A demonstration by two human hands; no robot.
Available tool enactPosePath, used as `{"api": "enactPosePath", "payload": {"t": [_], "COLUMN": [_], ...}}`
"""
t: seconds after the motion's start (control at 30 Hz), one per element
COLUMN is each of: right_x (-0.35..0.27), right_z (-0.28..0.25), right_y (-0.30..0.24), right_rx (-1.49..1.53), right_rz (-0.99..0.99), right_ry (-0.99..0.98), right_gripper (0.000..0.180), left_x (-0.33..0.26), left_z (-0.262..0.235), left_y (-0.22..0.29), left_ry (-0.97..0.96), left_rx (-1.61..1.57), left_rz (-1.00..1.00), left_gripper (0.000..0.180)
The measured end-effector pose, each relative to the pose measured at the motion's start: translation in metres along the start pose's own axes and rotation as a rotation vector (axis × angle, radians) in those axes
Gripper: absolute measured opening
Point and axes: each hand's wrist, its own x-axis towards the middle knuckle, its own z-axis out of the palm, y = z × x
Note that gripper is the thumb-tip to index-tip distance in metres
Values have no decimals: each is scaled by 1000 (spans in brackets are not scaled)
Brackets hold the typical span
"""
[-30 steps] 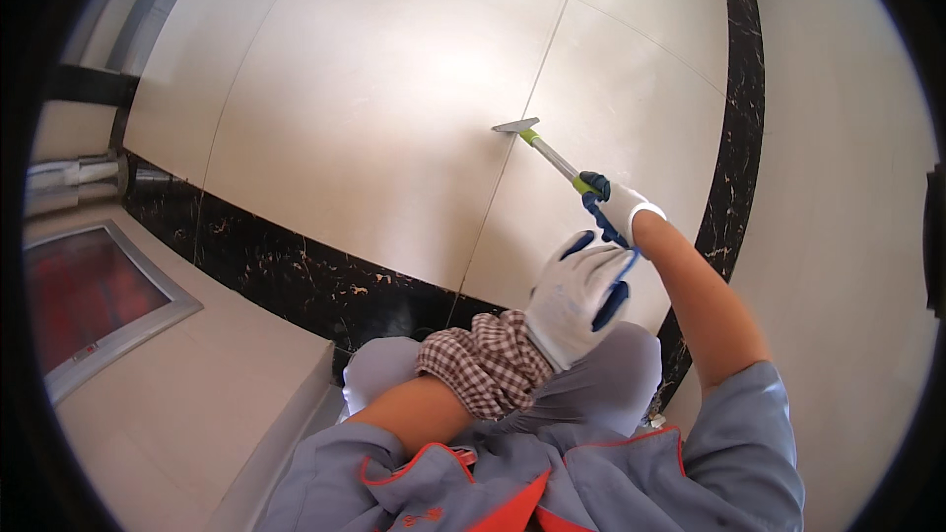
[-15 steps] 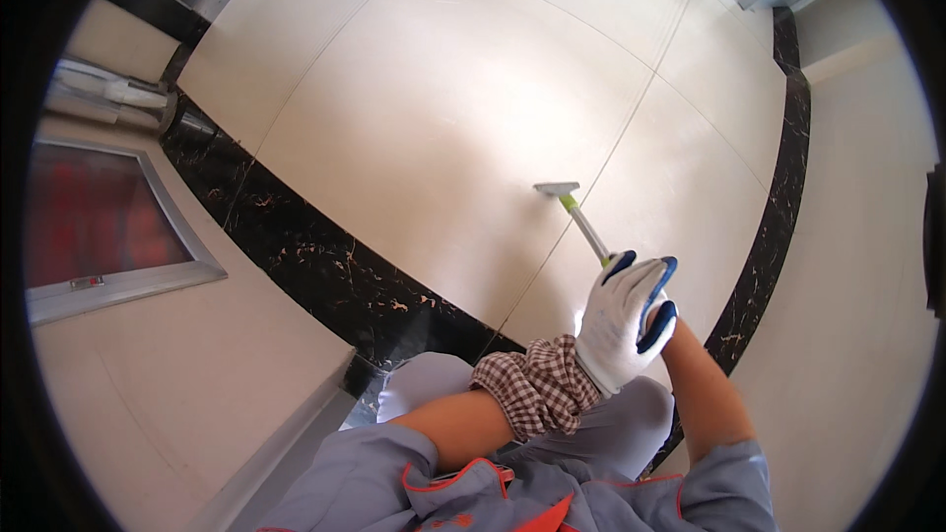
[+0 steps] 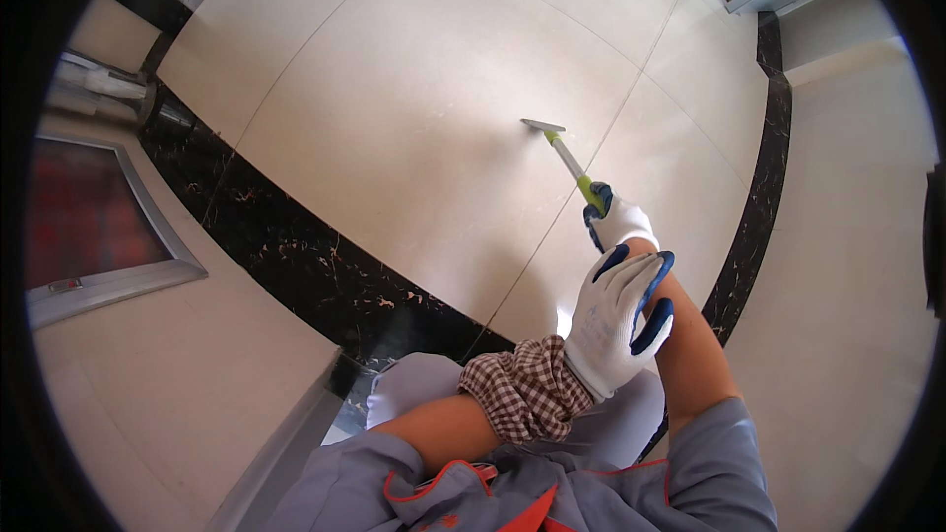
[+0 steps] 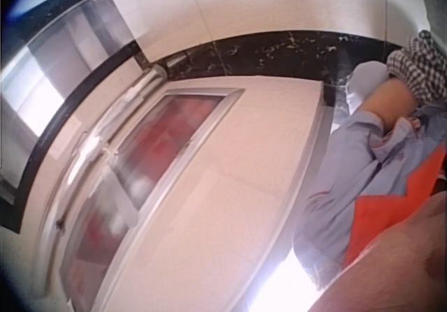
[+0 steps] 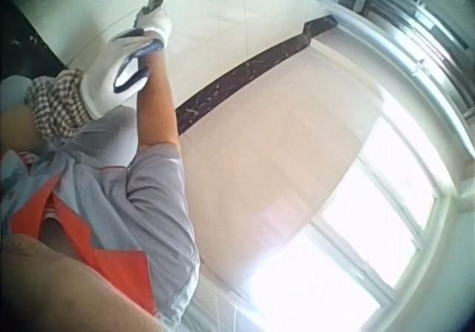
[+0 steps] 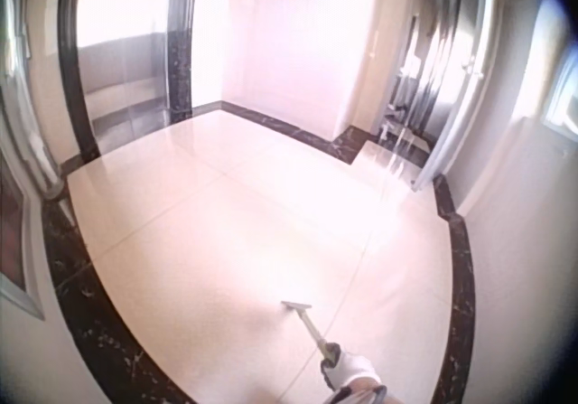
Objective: The person walks into a hallway and sits on the floor. They use a scraper tool to remove debris from the floor tiles and grout lines, then use a mop to clean the area.
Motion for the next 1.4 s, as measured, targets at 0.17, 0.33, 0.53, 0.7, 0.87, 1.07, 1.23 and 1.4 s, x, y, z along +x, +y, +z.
{"api": "enactPosePath", "payload": {"t": [0.17, 0.33, 0.53, 0.7, 0.87, 1.07, 1.23, 1.4], "right_x": [37, 107, 137, 161, 179, 160, 164, 137], "right_z": [-37, -60, -67, -75, -65, -74, -63, -59], "right_y": [-37, -74, -130, -174, -178, -176, -170, -157], "right_rx": [-76, -12, -18, -195, -288, -269, -294, -293], "right_rz": [15, -32, -82, -154, -198, -176, -226, -200], "right_ry": [39, 49, -41, 60, 59, -18, 94, 14], "right_gripper": [39, 36, 31, 27, 23, 25, 30, 30], "left_x": [6, 22, 29, 29, 28, 29, 28, 24], "left_z": [-15, -40, -72, -97, -90, -74, -75, -73], "left_y": [12, 23, 46, 69, 59, 54, 42, 38], "left_ry": [-35, -73, 44, 37, 32, 90, 13, 88], "left_rx": [-21, -27, -20, 30, 30, 5, 60, -39], "left_rz": [-64, -121, -222, -219, -244, -183, -198, -167], "left_gripper": [58, 58, 59, 72, 68, 66, 61, 56]}}
